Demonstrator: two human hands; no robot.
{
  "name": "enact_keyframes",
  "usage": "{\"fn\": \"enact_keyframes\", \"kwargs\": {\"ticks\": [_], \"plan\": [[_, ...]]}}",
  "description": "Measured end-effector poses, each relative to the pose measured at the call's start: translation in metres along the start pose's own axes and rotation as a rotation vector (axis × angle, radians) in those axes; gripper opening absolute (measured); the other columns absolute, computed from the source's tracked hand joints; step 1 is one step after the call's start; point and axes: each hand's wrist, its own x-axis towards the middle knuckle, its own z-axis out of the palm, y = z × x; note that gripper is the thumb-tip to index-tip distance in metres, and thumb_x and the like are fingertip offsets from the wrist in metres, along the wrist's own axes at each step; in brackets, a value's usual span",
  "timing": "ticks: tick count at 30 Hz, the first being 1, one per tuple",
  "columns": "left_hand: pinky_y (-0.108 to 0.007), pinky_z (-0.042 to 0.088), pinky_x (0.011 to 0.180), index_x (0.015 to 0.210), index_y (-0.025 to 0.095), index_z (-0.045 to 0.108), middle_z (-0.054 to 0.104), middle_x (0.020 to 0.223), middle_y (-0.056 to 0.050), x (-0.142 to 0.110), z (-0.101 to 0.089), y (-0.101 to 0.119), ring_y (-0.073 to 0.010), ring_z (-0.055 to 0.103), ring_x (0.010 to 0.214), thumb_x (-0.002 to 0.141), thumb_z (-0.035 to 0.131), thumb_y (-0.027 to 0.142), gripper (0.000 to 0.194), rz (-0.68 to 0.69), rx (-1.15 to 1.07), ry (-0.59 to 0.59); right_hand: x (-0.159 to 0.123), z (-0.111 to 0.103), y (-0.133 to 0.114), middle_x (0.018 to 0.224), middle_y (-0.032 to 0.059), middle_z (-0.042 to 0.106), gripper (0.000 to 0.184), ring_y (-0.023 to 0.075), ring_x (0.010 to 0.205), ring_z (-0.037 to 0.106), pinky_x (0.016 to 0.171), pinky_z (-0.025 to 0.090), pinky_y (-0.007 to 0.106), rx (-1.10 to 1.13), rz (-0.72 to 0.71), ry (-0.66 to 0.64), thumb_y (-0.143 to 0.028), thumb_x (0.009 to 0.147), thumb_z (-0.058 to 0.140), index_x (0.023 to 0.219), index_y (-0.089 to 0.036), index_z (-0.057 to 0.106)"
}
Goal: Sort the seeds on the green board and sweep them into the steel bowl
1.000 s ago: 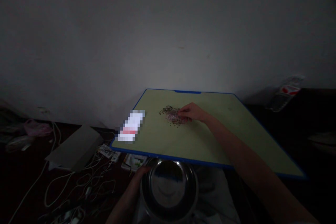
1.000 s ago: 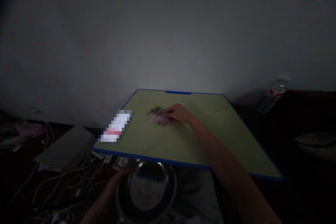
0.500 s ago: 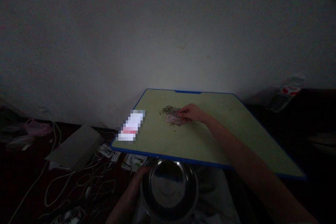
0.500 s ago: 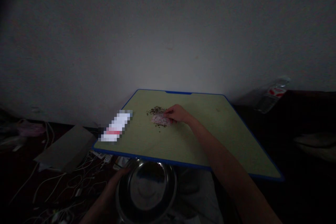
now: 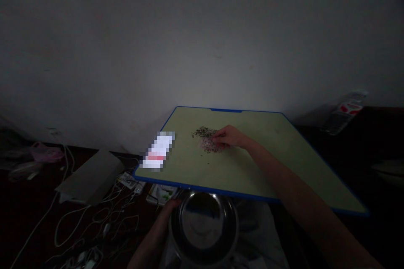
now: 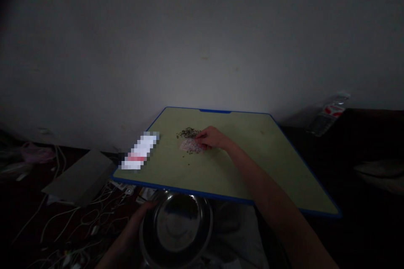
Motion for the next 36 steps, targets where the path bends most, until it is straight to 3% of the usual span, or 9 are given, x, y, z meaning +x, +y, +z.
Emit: {"fn": "enact_keyframes", "kwargs": {"ticks": [5, 10, 20, 26, 29, 33, 36], "plan": [[-0.041, 0.049, 0.077, 0.07, 0.019, 0.072, 0.076, 0.068, -0.007, 0.003, -0.002, -0.001, -0.0351, 0.067, 0.092, 0.067, 0.068, 0.042, 0.023, -0.017, 0.029, 0.001, 0.002, -0.002, 0.005, 0.058, 0.002, 0.066, 0.028, 0.01, 0.045, 0.056, 0.04, 0.042, 0.018, -0.014, 0.019, 0.043, -0.038, 0.077, 0.065, 0.089, -0.013, 0.073], [-0.04, 0.049, 0.078, 0.07, 0.021, 0.071, 0.076, 0.071, -0.006, 0.001, 0.001, -0.001, -0.0347, 0.066, 0.097, 0.067, 0.067, 0.045, 0.024, -0.025, 0.021, -0.008, 0.003, -0.003, 0.008, 0.056, 0.0016, 0.066, 0.026, 0.0102, 0.045, 0.056, 0.04, 0.041, 0.018, -0.001, 0.05, 0.075, -0.038, 0.076, 0.067, 0.086, -0.014, 0.074], [-0.041, 0.048, 0.079, 0.07, 0.018, 0.071, 0.074, 0.065, -0.006, 0.001, -0.003, -0.003, -0.0316, 0.068, 0.082, 0.067, 0.069, 0.043, 0.025, -0.013, 0.017, 0.013, 0.003, 0.002, 0.004, 0.062, 0.0019, 0.068, 0.024, 0.0098, 0.047, 0.057, 0.041, 0.04, 0.017, 0.012, 0.058, 0.029, -0.036, 0.075, 0.066, 0.085, -0.016, 0.075], [-0.039, 0.047, 0.08, 0.068, 0.018, 0.071, 0.074, 0.065, -0.005, 0.005, -0.003, -0.001, -0.0301, 0.068, 0.082, 0.064, 0.071, 0.033, 0.016, 0.042, 0.033, 0.043, 0.002, 0.003, 0.002, 0.06, 0.0021, 0.067, 0.027, 0.0093, 0.045, 0.057, 0.04, 0.039, 0.018, 0.014, 0.029, 0.0, -0.039, 0.075, 0.067, 0.083, -0.015, 0.074], [-0.037, 0.047, 0.079, 0.064, 0.019, 0.07, 0.073, 0.062, -0.003, 0.002, 0.002, 0.002, -0.0285, 0.068, 0.079, 0.064, 0.072, 0.031, 0.012, 0.062, 0.042, 0.073, 0.003, 0.003, 0.003, 0.061, 0.0027, 0.068, 0.028, 0.0098, 0.047, 0.058, 0.04, 0.039, 0.018, 0.036, 0.025, -0.008, -0.039, 0.074, 0.067, 0.084, -0.014, 0.073], [-0.034, 0.048, 0.071, 0.067, 0.016, 0.071, 0.073, 0.061, -0.004, -0.01, 0.016, 0.008, -0.0261, 0.068, 0.072, 0.07, 0.066, 0.035, 0.019, -0.008, -0.006, -0.02, 0.003, 0.003, 0.004, 0.06, 0.0016, 0.067, 0.027, 0.0095, 0.046, 0.057, 0.04, 0.04, 0.018, 0.034, 0.013, -0.006, -0.04, 0.075, 0.066, 0.083, -0.015, 0.073], [-0.032, 0.046, 0.067, 0.066, 0.016, 0.07, 0.072, 0.059, -0.002, -0.015, 0.023, 0.011, -0.0227, 0.066, 0.063, 0.072, 0.063, 0.032, 0.018, -0.006, -0.033, -0.021, 0.003, 0.003, 0.003, 0.059, 0.0015, 0.067, 0.027, 0.0099, 0.045, 0.057, 0.039, 0.04, 0.018, 0.018, 0.006, -0.018, -0.04, 0.075, 0.066, 0.08, -0.015, 0.073]]}}
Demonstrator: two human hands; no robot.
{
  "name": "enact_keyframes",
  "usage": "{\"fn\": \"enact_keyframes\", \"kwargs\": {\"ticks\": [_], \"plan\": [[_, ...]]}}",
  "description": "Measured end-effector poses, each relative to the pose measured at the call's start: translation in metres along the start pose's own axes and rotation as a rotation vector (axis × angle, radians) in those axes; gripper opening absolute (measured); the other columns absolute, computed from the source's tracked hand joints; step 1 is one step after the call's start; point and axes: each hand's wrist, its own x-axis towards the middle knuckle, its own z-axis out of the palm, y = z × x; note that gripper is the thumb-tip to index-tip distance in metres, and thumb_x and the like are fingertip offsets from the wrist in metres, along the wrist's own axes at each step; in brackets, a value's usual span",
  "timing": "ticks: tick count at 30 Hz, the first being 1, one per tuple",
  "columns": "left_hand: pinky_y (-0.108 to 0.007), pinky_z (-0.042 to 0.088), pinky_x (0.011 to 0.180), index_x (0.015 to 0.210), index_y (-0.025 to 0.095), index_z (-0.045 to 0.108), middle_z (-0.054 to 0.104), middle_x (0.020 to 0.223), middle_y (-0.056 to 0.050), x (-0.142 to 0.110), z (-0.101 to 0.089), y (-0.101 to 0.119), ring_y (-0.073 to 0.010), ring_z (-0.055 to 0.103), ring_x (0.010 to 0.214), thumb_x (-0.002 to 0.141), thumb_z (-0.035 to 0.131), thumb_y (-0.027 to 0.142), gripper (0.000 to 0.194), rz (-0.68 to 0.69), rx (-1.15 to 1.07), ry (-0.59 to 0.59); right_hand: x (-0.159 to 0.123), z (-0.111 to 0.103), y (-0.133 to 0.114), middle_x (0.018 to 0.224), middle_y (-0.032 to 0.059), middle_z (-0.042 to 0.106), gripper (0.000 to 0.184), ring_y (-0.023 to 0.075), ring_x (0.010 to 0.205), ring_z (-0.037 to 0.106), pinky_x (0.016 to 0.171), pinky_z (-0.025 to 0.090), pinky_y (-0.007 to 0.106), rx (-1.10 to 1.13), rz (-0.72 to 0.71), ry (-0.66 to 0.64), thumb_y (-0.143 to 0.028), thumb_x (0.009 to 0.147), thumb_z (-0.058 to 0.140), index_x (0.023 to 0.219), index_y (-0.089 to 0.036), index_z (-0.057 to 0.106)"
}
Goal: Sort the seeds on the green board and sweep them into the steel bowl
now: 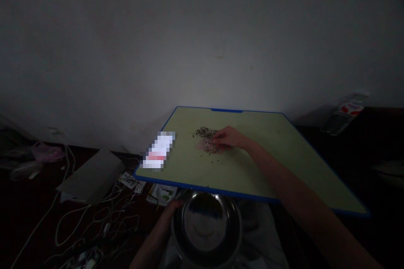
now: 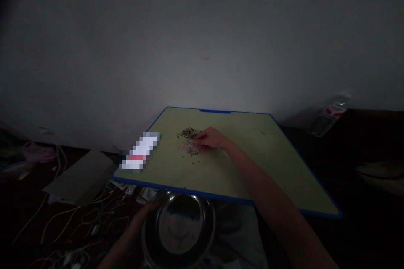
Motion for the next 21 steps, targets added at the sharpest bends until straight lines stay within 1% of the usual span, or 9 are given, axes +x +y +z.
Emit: {"fn": "enact_keyframes", "kwargs": {"ticks": [2, 5, 7, 10, 14, 17, 21], "plan": [[-0.031, 0.046, 0.068, 0.064, 0.016, 0.07, 0.071, 0.057, -0.002, 0.002, -0.001, 0.0, -0.0209, 0.065, 0.061, 0.071, 0.064, 0.028, 0.015, -0.003, 0.022, 0.026, 0.0, 0.001, -0.001, 0.061, 0.0021, 0.068, 0.027, 0.0105, 0.046, 0.058, 0.04, 0.041, 0.019, 0.009, 0.004, -0.014, -0.04, 0.074, 0.067, 0.079, -0.015, 0.072], [-0.03, 0.045, 0.073, 0.064, 0.016, 0.07, 0.072, 0.059, -0.001, 0.008, -0.009, -0.003, -0.0201, 0.064, 0.064, 0.07, 0.066, 0.029, 0.015, 0.015, 0.046, 0.03, 0.0, 0.002, -0.001, 0.063, 0.0029, 0.069, 0.027, 0.0109, 0.048, 0.06, 0.041, 0.041, 0.019, 0.032, 0.025, -0.028, -0.04, 0.073, 0.068, 0.081, -0.015, 0.072], [-0.032, 0.045, 0.077, 0.067, 0.016, 0.071, 0.073, 0.063, -0.002, 0.012, -0.014, -0.005, -0.021, 0.065, 0.067, 0.069, 0.068, 0.03, 0.015, 0.024, 0.045, 0.012, 0.0, 0.002, -0.002, 0.063, 0.0028, 0.069, 0.026, 0.0105, 0.048, 0.059, 0.041, 0.041, 0.018, 0.037, 0.044, -0.021, -0.04, 0.073, 0.068, 0.081, -0.015, 0.072], [-0.035, 0.046, 0.078, 0.069, 0.015, 0.071, 0.074, 0.064, -0.003, 0.015, -0.016, -0.007, -0.0238, 0.066, 0.07, 0.066, 0.069, 0.031, 0.016, -0.006, 0.046, -0.016, -0.001, -0.002, -0.002, 0.063, 0.0021, 0.068, 0.025, 0.0102, 0.048, 0.059, 0.041, 0.041, 0.019, 0.058, 0.061, -0.003, -0.039, 0.072, 0.068, 0.081, -0.015, 0.072], [-0.035, 0.047, 0.076, 0.072, 0.015, 0.071, 0.073, 0.063, -0.003, 0.014, -0.015, -0.011, -0.0235, 0.067, 0.068, 0.071, 0.064, 0.034, 0.02, -0.002, 0.006, -0.032, -0.002, -0.008, 0.0, 0.061, 0.0008, 0.068, 0.025, 0.0094, 0.046, 0.057, 0.043, 0.042, 0.02, 0.081, 0.061, 0.0, -0.038, 0.072, 0.069, 0.08, -0.015, 0.072], [-0.035, 0.047, 0.074, 0.072, 0.016, 0.069, 0.073, 0.062, -0.003, 0.016, -0.018, -0.013, -0.0235, 0.067, 0.066, 0.074, 0.062, 0.036, 0.022, -0.024, -0.001, -0.004, -0.002, -0.009, 0.003, 0.061, 0.001, 0.068, 0.025, 0.0089, 0.044, 0.055, 0.041, 0.041, 0.02, 0.052, 0.077, -0.006, -0.038, 0.072, 0.068, 0.08, -0.015, 0.072], [-0.036, 0.046, 0.081, 0.078, 0.015, 0.069, 0.074, 0.067, -0.003, 0.021, -0.023, -0.012, -0.025, 0.068, 0.078, 0.075, 0.062, 0.032, 0.018, -0.017, 0.017, 0.006, 0.0, -0.005, 0.006, 0.064, 0.0028, 0.069, 0.027, 0.0095, 0.046, 0.057, 0.04, 0.04, 0.019, 0.026, 0.087, -0.027, -0.04, 0.072, 0.069, 0.084, -0.015, 0.073]]}}
